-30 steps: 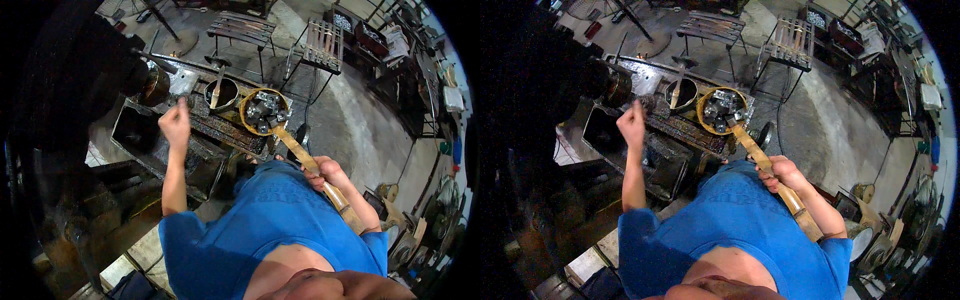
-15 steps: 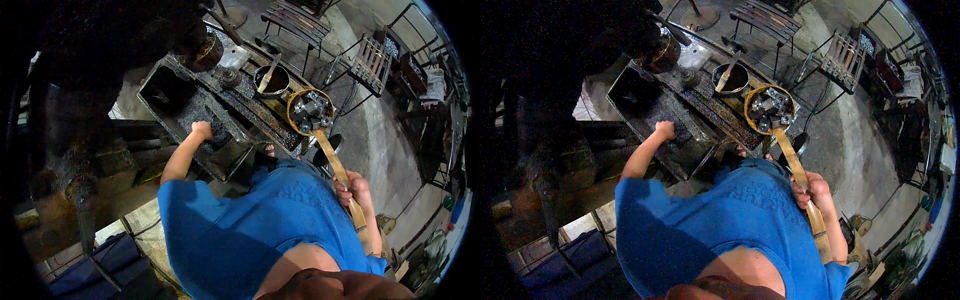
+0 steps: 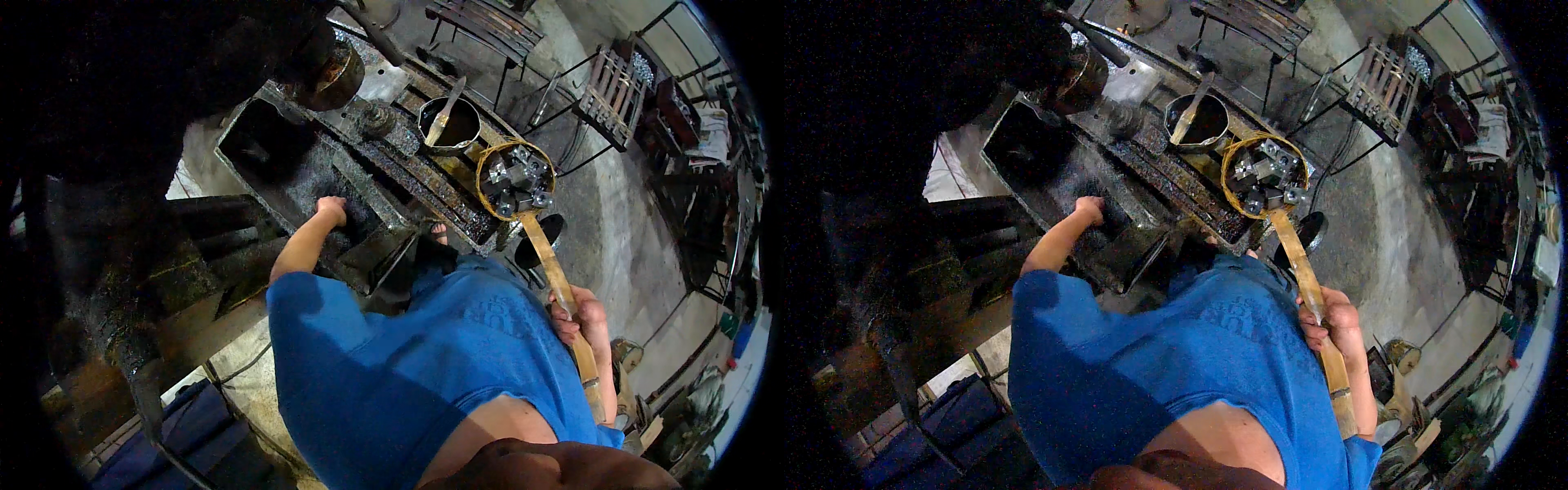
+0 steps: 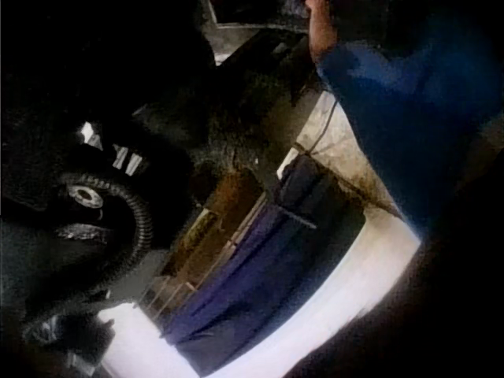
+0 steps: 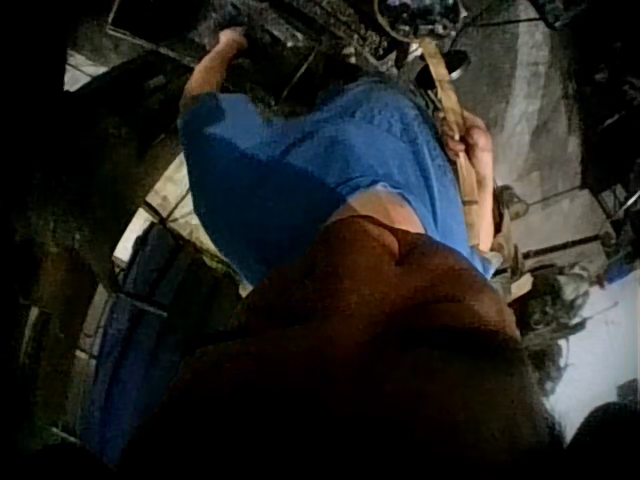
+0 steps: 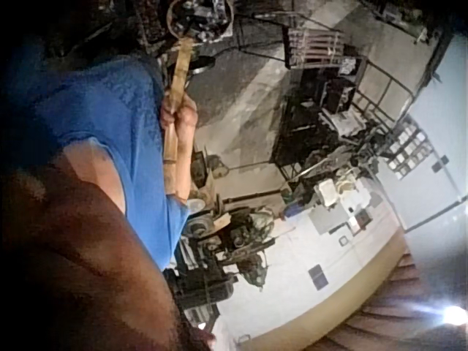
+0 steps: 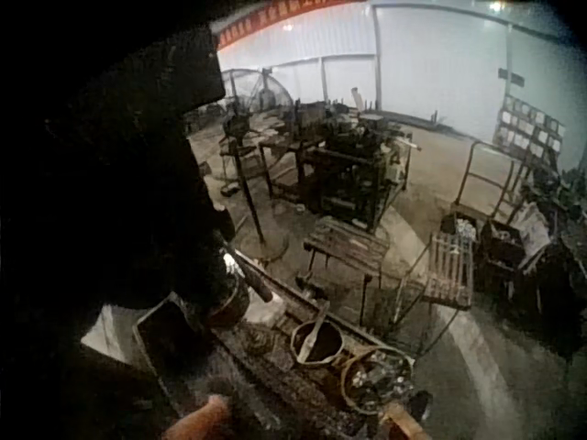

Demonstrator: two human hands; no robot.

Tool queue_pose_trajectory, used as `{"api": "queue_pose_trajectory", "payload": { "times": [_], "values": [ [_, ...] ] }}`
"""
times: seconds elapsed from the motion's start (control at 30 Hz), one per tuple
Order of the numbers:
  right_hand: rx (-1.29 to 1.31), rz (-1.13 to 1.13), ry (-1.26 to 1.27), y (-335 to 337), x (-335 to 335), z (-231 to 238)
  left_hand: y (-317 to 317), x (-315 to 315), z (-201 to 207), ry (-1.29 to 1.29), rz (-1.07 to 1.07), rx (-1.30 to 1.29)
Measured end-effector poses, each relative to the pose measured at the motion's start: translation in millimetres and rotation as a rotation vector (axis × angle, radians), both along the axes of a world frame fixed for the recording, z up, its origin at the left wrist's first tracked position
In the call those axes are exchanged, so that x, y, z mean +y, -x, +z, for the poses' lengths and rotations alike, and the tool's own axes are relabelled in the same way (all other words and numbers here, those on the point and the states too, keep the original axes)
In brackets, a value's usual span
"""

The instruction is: The person collects metal parts with a slotted ladle, dips them into a container of liquid, and then transfers them to a storage bin.

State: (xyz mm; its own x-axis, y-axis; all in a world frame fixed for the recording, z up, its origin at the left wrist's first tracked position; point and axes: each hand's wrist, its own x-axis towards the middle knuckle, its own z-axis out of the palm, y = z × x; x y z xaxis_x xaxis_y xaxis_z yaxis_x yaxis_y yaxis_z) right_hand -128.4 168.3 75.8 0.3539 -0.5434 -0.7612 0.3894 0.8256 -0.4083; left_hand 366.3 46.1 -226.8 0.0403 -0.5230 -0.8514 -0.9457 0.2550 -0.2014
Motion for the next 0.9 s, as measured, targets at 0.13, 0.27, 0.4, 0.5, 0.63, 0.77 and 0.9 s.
{"api": "queue_pose_trajectory", "payload": {
  "times": [0.13,0.27,0.4,0.5,0.63,0.77,0.9],
  "values": [
    [-0.013,0.004,0.007,-1,0,1,10,12,-9,-0.237,-0.082,0.184],
    [0.018,0.032,0.004,-1,-1,-1,47,25,-19,-0.384,-0.209,0.260],
    [0.044,0.022,0.002,-5,1,1,74,30,-24,-0.374,-0.305,0.285],
    [0.017,0.018,0.027,-5,1,-1,83,23,-27,-0.325,-0.353,0.283],
    [0.072,0.034,0.044,-8,2,-1,87,18,-21,-0.244,-0.384,0.293],
    [0.071,0.026,0.027,-9,4,-2,79,22,-7,-0.131,-0.383,0.332],
    [0.056,0.049,0.002,-7,8,-8,59,27,26,0.079,-0.339,0.409]
  ]
}}
